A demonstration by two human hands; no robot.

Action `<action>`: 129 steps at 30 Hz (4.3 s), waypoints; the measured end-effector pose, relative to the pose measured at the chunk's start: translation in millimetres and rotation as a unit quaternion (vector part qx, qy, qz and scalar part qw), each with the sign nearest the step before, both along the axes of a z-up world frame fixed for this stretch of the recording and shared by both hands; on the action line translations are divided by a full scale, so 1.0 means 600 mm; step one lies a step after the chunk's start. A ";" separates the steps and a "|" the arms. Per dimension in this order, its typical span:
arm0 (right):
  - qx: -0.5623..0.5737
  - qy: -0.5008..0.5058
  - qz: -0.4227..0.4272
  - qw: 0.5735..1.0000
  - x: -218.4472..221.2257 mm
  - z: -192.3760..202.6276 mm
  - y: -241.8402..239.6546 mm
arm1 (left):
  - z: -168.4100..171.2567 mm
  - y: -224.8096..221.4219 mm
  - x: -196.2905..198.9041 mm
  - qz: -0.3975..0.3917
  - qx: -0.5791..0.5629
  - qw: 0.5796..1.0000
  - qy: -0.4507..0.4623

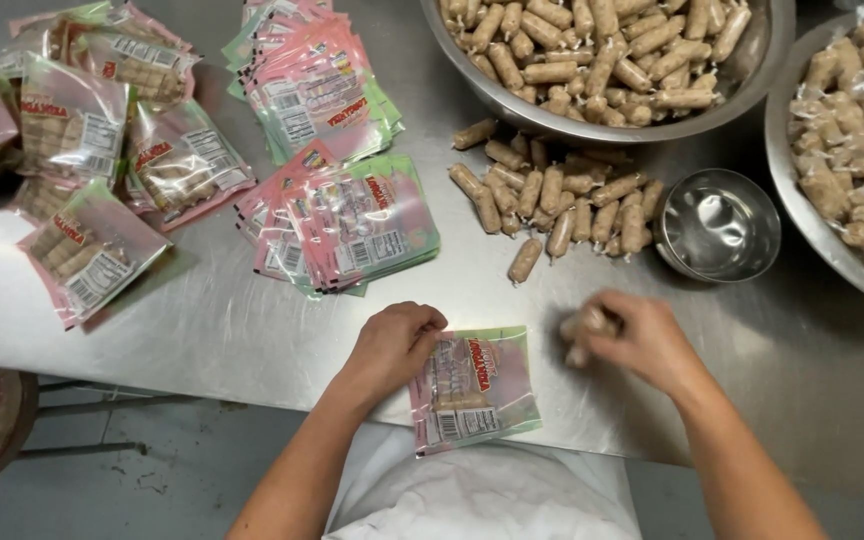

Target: The person places small link sausages into plastic packaging by hand.

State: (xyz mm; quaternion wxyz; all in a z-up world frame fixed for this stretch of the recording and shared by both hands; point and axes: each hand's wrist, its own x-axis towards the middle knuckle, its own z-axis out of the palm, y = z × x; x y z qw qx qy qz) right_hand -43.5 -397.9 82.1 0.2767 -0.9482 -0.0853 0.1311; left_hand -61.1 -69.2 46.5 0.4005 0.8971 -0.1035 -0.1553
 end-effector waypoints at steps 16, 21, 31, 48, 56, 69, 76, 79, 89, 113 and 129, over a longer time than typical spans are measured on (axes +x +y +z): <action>0.351 0.081 -0.175 0.916 -0.092 -0.190 0.042 | -0.036 -0.023 0.025 -0.060 0.058 0.995 0.056; 0.511 0.156 -0.184 0.825 -0.104 -0.158 0.090 | -0.034 -0.025 0.025 -0.051 0.045 0.995 0.070; 0.162 -0.026 -0.054 0.985 0.053 -0.135 0.072 | -0.057 -0.018 0.006 -0.042 0.071 0.994 0.072; 0.138 -0.020 0.040 0.989 -0.045 -0.134 0.094 | -0.044 -0.008 0.003 0.000 0.050 0.998 0.039; 0.485 0.129 -0.167 0.849 -0.047 -0.195 0.130 | -0.048 0.002 0.011 0.027 0.029 0.998 0.046; 0.449 0.230 -0.061 0.861 -0.049 -0.104 0.182 | -0.067 0.003 0.011 0.015 0.038 0.999 0.034; 0.486 0.328 -0.010 0.810 -0.032 -0.118 0.156 | -0.107 -0.004 -0.003 0.025 0.097 0.995 -0.006; 0.467 0.263 -0.059 0.842 -0.013 -0.110 0.118 | -0.108 0.037 -0.017 0.013 0.104 0.994 0.011; 0.416 0.022 -0.191 0.889 0.073 -0.184 0.006 | -0.031 0.252 0.038 0.186 0.262 0.938 -0.131; 0.145 0.079 -0.017 0.986 -0.002 -0.126 -0.017 | -0.058 0.065 0.183 0.002 0.200 0.974 -0.104; 0.352 0.163 -0.102 0.916 -0.108 -0.150 -0.123 | -0.071 -0.120 -0.045 -0.275 0.090 0.956 0.048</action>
